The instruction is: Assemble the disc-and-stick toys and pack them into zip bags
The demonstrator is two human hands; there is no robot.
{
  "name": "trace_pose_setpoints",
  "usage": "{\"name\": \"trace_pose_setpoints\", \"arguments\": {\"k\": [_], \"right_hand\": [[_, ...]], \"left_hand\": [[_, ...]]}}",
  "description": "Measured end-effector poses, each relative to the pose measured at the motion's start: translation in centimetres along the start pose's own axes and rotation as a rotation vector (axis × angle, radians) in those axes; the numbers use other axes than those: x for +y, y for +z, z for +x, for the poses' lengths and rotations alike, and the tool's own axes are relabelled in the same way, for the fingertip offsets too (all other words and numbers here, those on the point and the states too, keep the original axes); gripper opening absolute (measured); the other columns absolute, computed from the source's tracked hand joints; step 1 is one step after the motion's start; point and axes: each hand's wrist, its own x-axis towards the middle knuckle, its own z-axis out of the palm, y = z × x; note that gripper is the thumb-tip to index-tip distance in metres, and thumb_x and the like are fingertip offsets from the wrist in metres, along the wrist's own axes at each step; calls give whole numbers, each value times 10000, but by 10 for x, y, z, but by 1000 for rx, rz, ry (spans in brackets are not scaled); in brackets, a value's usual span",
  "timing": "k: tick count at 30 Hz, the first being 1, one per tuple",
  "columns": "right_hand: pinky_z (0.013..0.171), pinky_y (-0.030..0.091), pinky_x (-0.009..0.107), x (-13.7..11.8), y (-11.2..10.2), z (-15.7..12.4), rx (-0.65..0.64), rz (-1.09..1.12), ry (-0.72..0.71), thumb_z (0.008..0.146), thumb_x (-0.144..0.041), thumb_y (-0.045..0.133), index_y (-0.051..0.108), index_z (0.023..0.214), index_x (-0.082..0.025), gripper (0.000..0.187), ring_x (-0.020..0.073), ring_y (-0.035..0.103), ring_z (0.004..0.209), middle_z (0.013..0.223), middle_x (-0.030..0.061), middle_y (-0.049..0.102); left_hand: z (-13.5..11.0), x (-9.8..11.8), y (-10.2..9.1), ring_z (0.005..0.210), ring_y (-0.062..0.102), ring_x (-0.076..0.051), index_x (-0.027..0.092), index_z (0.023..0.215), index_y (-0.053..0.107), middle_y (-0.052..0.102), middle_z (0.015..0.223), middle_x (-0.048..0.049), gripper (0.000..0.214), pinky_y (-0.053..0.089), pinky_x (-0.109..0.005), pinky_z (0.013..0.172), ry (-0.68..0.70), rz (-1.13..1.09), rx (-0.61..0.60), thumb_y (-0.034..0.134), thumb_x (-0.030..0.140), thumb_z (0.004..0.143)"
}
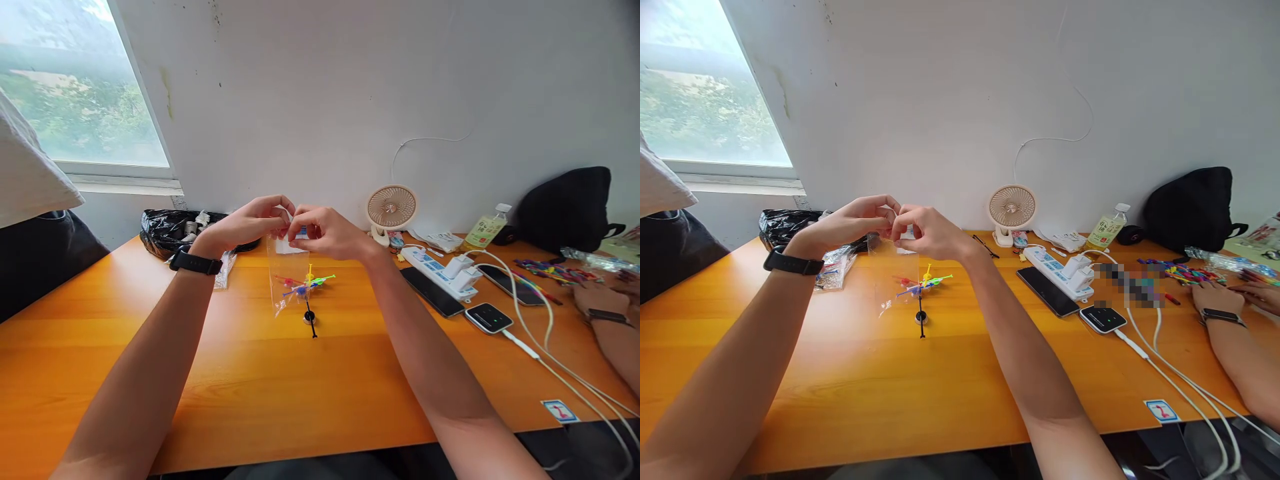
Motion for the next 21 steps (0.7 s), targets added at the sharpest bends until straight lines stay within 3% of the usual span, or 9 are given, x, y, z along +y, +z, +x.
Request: {"name": "trace_pose_setpoints", "arguments": {"k": [7, 11, 14, 17, 19, 21], "right_hand": [[657, 372, 293, -6, -1, -5, -23, -20, 82, 982, -230, 576, 605, 1023, -207, 55, 131, 486, 713, 940, 9, 641], [673, 411, 293, -1, -2, -4, -86, 16, 99, 919, -289, 690, 626, 1125, -202, 232, 155, 562, 780, 960, 21, 676], [662, 415, 295, 3, -4, -3, -94, -16, 105, 883, -247, 698, 705, 1012, -182, 144, 155, 574, 749, 831, 10, 663], [640, 430, 293, 6, -9, -4, 0, -74, 190, 904, -209, 661, 698, 855, -175, 71, 144, 582, 712, 837, 30, 685], [585, 445, 285, 10, -12, -7, 62, -66, 292, 922, -226, 675, 664, 866, -181, 73, 122, 580, 630, 907, 43, 708], [521, 451, 280, 14, -15, -10, 97, -26, 369, 945, -263, 681, 624, 904, -195, 97, 103, 575, 543, 939, 46, 721]], "left_hand": [[0, -6, -4, 725, 602, -138, 214, 1070, 689, 688, 805, -29, 177, 498, -279, 689, -12, -48, 16, 689, 280, 905], [0, -8, -3, 743, 615, -138, 227, 1080, 689, 698, 839, -29, 191, 508, -283, 713, -31, -61, 38, 711, 297, 904], [-1, -4, -1, 808, 661, -159, 231, 1173, 676, 726, 927, -58, 287, 532, -296, 752, -92, -32, 121, 678, 432, 967], [-3, -2, -3, 908, 706, -197, 236, 1243, 659, 750, 1075, -88, 464, 550, -315, 783, -177, 32, 196, 550, 625, 1016], [-4, -5, -7, 885, 715, -211, 226, 1143, 713, 767, 1040, -79, 498, 539, -306, 748, -245, 163, 112, 588, 676, 969], [-4, -13, -11, 810, 709, -212, 221, 985, 771, 779, 921, -56, 453, 507, -288, 685, -300, 334, -67, 731, 653, 856]]}}
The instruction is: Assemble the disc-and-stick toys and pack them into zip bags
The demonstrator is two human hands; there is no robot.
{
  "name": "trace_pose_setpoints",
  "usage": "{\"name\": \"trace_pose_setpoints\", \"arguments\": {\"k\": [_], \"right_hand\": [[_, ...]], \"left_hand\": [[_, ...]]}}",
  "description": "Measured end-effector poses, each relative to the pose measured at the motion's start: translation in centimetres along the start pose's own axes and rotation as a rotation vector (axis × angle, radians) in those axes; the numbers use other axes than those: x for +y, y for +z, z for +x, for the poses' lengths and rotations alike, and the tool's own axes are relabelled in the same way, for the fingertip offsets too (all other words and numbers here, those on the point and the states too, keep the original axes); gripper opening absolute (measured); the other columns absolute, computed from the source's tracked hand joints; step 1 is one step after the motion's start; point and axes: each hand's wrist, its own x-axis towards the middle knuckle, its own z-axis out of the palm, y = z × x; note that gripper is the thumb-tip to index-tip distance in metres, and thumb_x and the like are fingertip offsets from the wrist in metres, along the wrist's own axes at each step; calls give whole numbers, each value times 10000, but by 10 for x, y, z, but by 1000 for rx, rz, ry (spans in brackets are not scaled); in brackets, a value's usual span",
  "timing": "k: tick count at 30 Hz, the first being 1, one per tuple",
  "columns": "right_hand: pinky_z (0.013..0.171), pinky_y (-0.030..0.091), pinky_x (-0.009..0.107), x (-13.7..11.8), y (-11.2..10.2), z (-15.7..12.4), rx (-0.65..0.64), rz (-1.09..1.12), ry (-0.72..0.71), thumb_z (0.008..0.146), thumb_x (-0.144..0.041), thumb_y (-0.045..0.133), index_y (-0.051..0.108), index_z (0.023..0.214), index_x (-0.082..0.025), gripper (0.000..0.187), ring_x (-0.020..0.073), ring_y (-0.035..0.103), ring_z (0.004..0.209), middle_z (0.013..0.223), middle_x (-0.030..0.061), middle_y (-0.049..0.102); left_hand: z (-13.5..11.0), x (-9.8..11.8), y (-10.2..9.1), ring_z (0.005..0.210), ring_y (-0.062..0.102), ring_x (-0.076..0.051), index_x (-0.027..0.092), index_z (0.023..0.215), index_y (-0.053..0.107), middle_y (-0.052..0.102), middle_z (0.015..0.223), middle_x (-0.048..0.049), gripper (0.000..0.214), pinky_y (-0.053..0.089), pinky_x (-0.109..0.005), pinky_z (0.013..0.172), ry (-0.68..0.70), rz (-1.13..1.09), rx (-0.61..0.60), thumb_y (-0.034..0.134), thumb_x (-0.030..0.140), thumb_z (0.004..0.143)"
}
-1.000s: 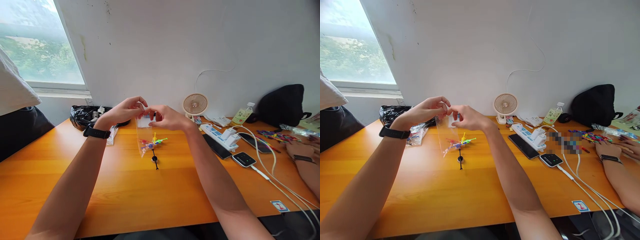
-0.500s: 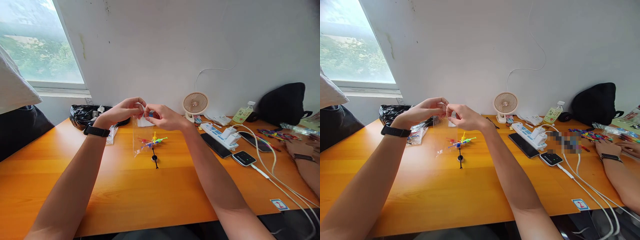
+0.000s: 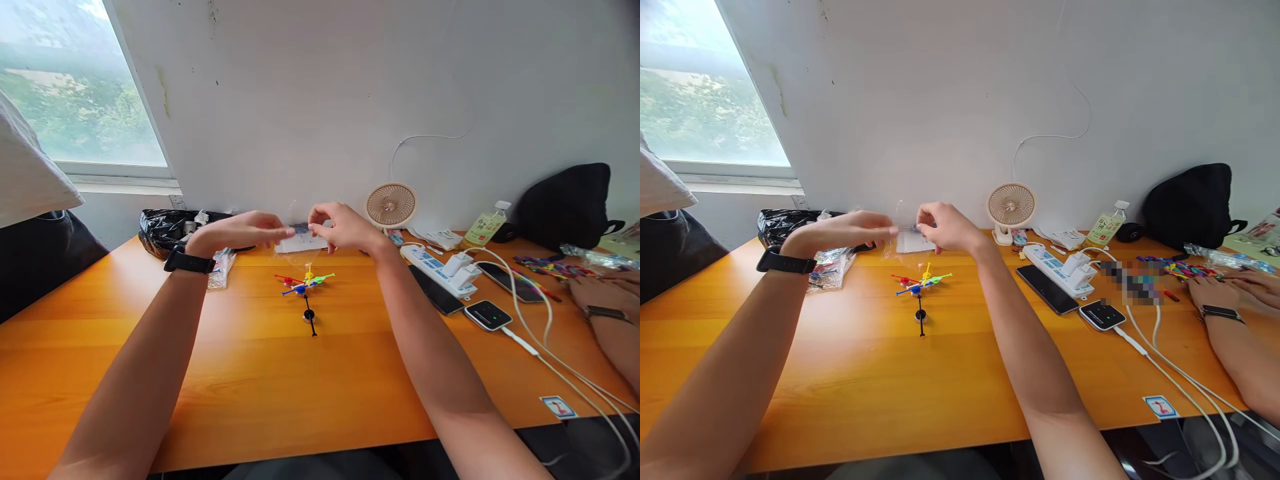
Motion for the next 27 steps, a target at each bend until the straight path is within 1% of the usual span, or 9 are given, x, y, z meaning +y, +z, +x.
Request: {"name": "trace_pose_setpoints", "arguments": {"k": [2, 4, 8, 12, 17, 20, 23, 25, 27], "right_hand": [[487, 462, 285, 6, -2, 0, 6, 48, 41, 964, -307, 677, 591, 939, -212, 130, 112, 595, 505, 926, 46, 731], [494, 494, 300, 12, -5, 1, 1, 95, 65, 978, -353, 671, 575, 965, -227, 159, 133, 628, 514, 896, 43, 735], [594, 568, 333, 21, -9, 2, -1, 173, 84, 984, -398, 680, 573, 983, -241, 190, 169, 682, 615, 829, 33, 729], [629, 548, 321, 24, -13, 1, -1, 168, 71, 970, -407, 706, 603, 968, -236, 199, 189, 692, 702, 765, 34, 721], [622, 472, 294, 28, -17, 1, 18, 44, 39, 978, -369, 683, 659, 969, -223, 148, 187, 684, 733, 763, 41, 736], [598, 430, 284, 36, -21, 2, 8, -25, 15, 966, -376, 685, 704, 930, -203, 178, 173, 662, 692, 742, 45, 740], [607, 430, 285, 42, -25, 3, -26, 3, -31, 940, -428, 713, 738, 913, -198, 233, 167, 649, 679, 739, 45, 743], [639, 452, 288, 40, -25, 1, -18, 49, -64, 931, -451, 721, 746, 922, -207, 245, 172, 663, 717, 763, 41, 749], [677, 475, 295, 34, -24, -1, -13, 80, -96, 939, -452, 715, 752, 938, -218, 237, 180, 679, 767, 801, 40, 754]], "left_hand": [[5, -9, 0, 749, 699, -208, 228, 868, 801, 784, 835, -38, 384, 474, -273, 636, -6, 145, -122, 828, 592, 750], [10, -17, 3, 701, 690, -200, 232, 787, 810, 789, 793, -34, 315, 456, -266, 605, -11, 203, -151, 830, 542, 735], [14, -23, 6, 563, 622, -168, 233, 684, 807, 761, 673, -29, 288, 405, -264, 539, 23, 195, -129, 790, 508, 769], [12, -19, 6, 510, 554, -140, 237, 616, 789, 738, 626, -17, 303, 372, -260, 520, 75, 164, -101, 793, 501, 764], [11, -20, 7, 572, 622, -163, 253, 661, 812, 759, 666, -19, 234, 414, -254, 549, 62, 117, -113, 803, 466, 759], [10, -22, 4, 610, 660, -179, 253, 708, 835, 780, 711, -42, 245, 443, -261, 558, 55, 156, -191, 795, 479, 794], [6, -19, 0, 657, 687, -188, 252, 737, 834, 792, 751, -53, 280, 474, -259, 588, 59, 178, -259, 771, 507, 833], [3, -14, -1, 722, 709, -199, 252, 821, 835, 801, 803, -52, 278, 497, -258, 634, 53, 170, -252, 778, 524, 829], [1, -10, 0, 816, 727, -209, 261, 957, 830, 813, 900, -51, 306, 516, -260, 694, 60, 135, -202, 803, 527, 806]]}}
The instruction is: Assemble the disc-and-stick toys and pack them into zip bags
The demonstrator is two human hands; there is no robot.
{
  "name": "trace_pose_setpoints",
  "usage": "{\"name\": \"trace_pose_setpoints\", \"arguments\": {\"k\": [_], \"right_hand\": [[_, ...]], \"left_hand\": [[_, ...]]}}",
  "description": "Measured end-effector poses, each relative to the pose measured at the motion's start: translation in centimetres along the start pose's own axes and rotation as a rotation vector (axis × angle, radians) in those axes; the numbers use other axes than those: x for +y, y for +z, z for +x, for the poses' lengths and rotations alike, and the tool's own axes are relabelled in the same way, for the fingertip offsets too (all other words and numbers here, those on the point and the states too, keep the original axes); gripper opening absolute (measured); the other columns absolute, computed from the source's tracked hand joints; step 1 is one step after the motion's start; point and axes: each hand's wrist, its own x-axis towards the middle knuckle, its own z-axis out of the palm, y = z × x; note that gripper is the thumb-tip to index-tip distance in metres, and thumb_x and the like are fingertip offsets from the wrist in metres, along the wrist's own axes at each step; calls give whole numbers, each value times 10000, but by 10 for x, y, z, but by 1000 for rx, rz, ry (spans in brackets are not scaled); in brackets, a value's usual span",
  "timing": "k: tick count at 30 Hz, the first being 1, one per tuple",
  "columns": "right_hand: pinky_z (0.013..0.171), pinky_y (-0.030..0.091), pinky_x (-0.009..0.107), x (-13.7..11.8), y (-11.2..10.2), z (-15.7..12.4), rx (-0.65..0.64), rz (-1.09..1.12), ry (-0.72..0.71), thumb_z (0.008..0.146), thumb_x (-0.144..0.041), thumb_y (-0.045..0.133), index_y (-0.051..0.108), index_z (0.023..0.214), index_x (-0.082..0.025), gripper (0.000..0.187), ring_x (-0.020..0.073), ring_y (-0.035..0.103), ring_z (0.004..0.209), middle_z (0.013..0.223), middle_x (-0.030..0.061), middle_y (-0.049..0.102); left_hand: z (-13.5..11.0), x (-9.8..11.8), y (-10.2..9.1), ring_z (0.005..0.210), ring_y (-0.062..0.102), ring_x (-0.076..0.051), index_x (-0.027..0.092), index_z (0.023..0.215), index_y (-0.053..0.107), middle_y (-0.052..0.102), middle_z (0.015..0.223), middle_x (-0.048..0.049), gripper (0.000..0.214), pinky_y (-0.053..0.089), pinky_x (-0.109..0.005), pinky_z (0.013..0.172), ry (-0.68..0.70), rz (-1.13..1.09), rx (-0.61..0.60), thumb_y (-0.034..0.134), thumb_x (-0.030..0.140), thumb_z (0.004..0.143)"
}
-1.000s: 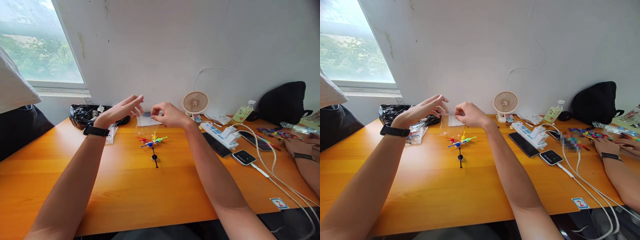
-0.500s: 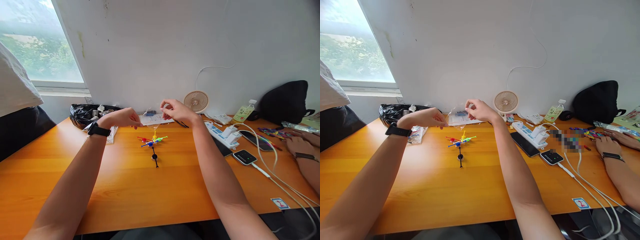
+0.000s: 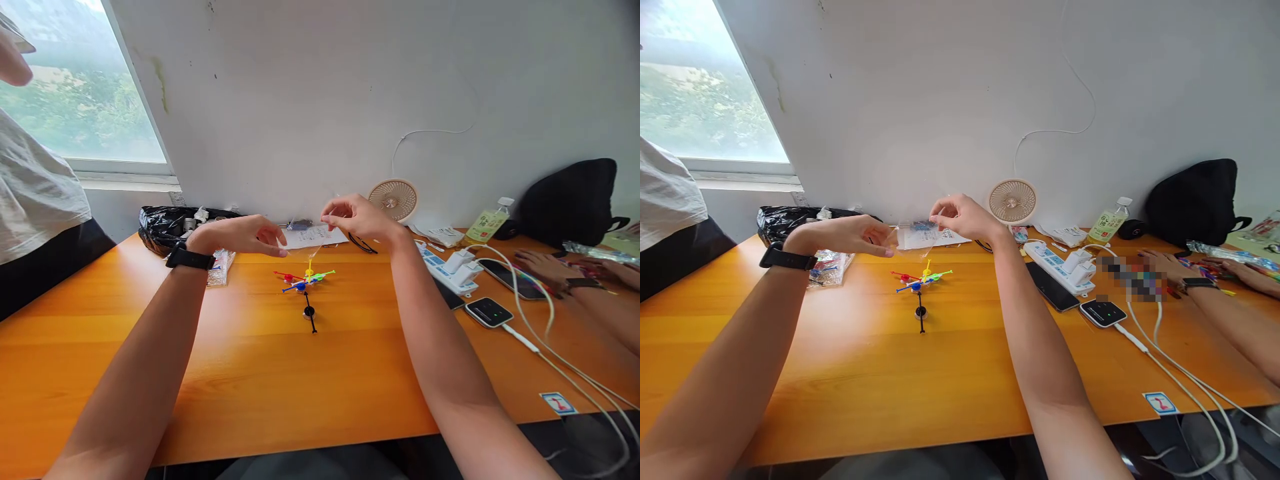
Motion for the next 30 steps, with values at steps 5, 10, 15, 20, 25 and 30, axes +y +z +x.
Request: {"name": "trace_pose_setpoints", "arguments": {"k": [5, 10, 15, 20, 25, 30], "right_hand": [[772, 520, 327, -19, 7, 0, 60, 36, -26, 964, -438, 703, 744, 945, -217, 226, 201, 699, 861, 872, 56, 757], [897, 535, 375, -13, 7, 4, 180, 147, -5, 961, -486, 700, 721, 952, -209, 279, 219, 726, 958, 905, 69, 781], [967, 525, 392, 1, 1, 5, 203, 241, 51, 885, -468, 772, 759, 858, -205, 265, 233, 744, 981, 897, 73, 801], [979, 500, 379, 7, -3, 1, 151, 214, 115, 857, -442, 788, 814, 870, -213, 231, 232, 720, 1021, 967, 73, 810], [883, 511, 400, 9, 2, 6, 311, -8, 171, 797, -486, 831, 821, 869, -204, 291, 260, 671, 968, 933, 84, 782], [900, 555, 420, 1, 10, 14, 420, 109, 77, 796, -519, 844, 791, 866, -191, 339, 271, 691, 1000, 965, 103, 782]], "left_hand": [[8, 0, 8, 888, 755, -215, 255, 1047, 817, 822, 998, -55, 361, 553, -281, 763, 46, -147, 80, 853, 490, 775], [16, -9, 13, 806, 750, -169, 202, 893, 817, 815, 894, -82, 255, 579, -262, 742, 120, -356, 393, 818, 455, 864], [15, -13, 10, 855, 767, -174, 172, 968, 819, 818, 937, -109, 334, 621, -262, 790, 132, -516, 586, 878, 466, 823], [16, -8, 9, 849, 773, -192, 148, 998, 804, 810, 963, -130, 391, 644, -291, 785, 141, -533, 698, 782, 527, 904], [29, -3, 12, 682, 703, -127, 185, 959, 713, 730, 759, -44, 253, 589, -234, 650, 204, -495, 902, 714, 438, 956], [35, 6, 18, 593, 608, -99, 221, 855, 574, 630, 692, 3, 344, 531, -228, 578, 257, -372, 1085, 662, 521, 1001]]}}
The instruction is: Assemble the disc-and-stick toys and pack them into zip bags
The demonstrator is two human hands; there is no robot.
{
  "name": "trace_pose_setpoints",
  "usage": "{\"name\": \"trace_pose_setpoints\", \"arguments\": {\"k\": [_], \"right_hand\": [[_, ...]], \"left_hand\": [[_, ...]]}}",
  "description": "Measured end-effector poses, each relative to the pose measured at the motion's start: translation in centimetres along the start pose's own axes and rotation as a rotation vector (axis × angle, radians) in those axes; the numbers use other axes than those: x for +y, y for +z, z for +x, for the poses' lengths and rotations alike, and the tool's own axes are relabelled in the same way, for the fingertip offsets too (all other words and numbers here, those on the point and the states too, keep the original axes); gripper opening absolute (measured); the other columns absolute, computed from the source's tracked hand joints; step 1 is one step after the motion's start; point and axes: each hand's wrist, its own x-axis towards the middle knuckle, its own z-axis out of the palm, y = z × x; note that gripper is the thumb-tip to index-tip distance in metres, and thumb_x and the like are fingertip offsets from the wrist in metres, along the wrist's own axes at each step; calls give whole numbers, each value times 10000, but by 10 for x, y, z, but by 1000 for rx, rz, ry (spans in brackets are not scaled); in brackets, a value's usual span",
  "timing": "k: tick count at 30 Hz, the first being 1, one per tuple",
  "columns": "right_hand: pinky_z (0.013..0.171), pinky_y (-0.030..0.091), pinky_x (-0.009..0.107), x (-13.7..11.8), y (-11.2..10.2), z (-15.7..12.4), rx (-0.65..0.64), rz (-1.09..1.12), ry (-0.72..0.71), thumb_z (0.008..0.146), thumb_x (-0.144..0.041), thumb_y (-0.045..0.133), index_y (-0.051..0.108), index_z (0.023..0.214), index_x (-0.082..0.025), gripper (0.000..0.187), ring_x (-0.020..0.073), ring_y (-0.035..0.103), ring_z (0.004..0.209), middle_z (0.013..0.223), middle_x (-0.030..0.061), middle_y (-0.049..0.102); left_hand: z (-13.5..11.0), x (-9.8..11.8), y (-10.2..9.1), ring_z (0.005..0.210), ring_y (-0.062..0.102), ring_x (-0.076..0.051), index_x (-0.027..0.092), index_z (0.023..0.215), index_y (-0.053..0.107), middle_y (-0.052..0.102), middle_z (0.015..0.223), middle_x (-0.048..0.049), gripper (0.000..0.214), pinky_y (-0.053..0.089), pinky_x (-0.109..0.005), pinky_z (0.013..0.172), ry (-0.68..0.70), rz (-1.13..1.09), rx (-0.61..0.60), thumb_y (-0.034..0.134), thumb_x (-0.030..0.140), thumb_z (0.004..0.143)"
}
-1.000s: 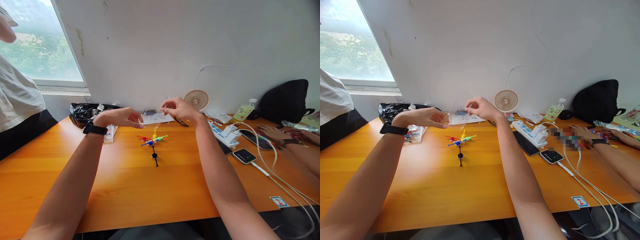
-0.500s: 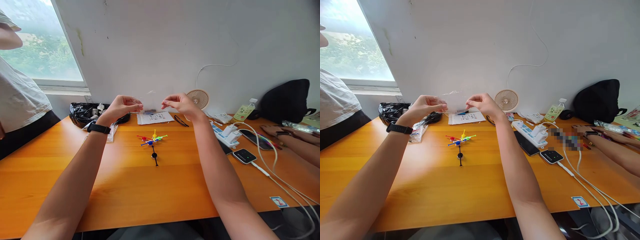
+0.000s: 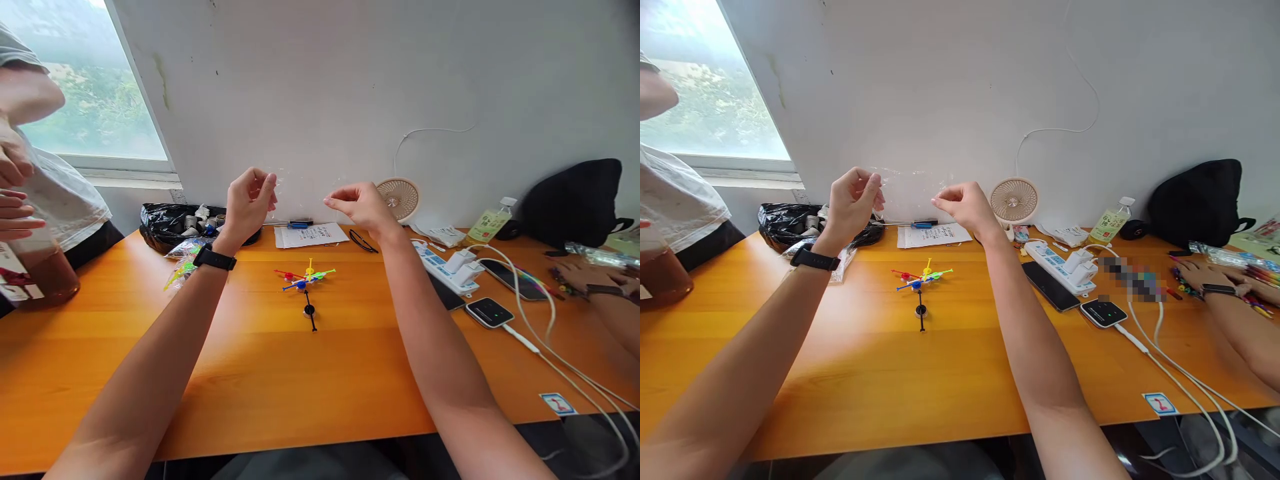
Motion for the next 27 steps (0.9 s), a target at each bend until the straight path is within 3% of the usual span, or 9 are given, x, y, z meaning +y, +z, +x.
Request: {"name": "trace_pose_setpoints", "arguments": {"k": [4, 11, 16, 20, 24, 27], "right_hand": [[967, 587, 430, -12, 0, -3, -57, 209, -18, 790, -536, 864, 767, 976, -204, 393, 263, 717, 1075, 1073, 103, 783], [1032, 607, 462, -36, -3, -17, -334, 471, 47, 820, -605, 834, 747, 1115, -235, 481, 288, 704, 1207, 1196, 102, 775], [1163, 504, 501, -42, 3, -22, -587, 562, 90, 855, -606, 782, 750, 1258, -236, 547, 318, 597, 1387, 1393, 97, 718], [1254, 396, 500, -39, 15, -22, -768, 709, -16, 884, -653, 717, 709, 1361, -284, 602, 312, 506, 1486, 1510, 64, 643], [1299, 304, 490, -35, 23, -22, -820, 776, -96, 873, -782, 614, 617, 1484, -311, 772, 301, 353, 1586, 1587, 40, 568], [1308, 258, 492, -32, 27, -22, -813, 779, -80, 830, -893, 525, 517, 1573, -295, 953, 300, 275, 1616, 1624, 70, 520]], "left_hand": [[-5, 7, 3, 514, 541, -101, 254, 935, 584, 553, 620, 38, 349, 421, -236, 489, 16, 101, 98, 558, 582, 1050], [-8, 9, 8, 483, 532, -102, 274, 1058, 614, 598, 647, 35, 471, 389, -250, 494, 14, 124, 143, 371, 677, 1087], [-9, 9, 16, 468, 542, -98, 265, 1023, 613, 598, 645, 36, 471, 385, -240, 465, 95, -16, 57, 397, 679, 1082], [-7, 10, 25, 563, 589, -119, 240, 958, 630, 610, 697, 15, 504, 459, -249, 538, 218, -95, 101, 401, 671, 1084], [-6, 12, 29, 744, 657, -155, 234, 935, 662, 657, 829, -16, 523, 527, -289, 685, 294, -85, 124, 386, 648, 1095], [-7, 15, 27, 801, 680, -173, 243, 963, 685, 677, 904, -30, 541, 539, -300, 694, 299, -76, 99, 366, 659, 1094]]}}
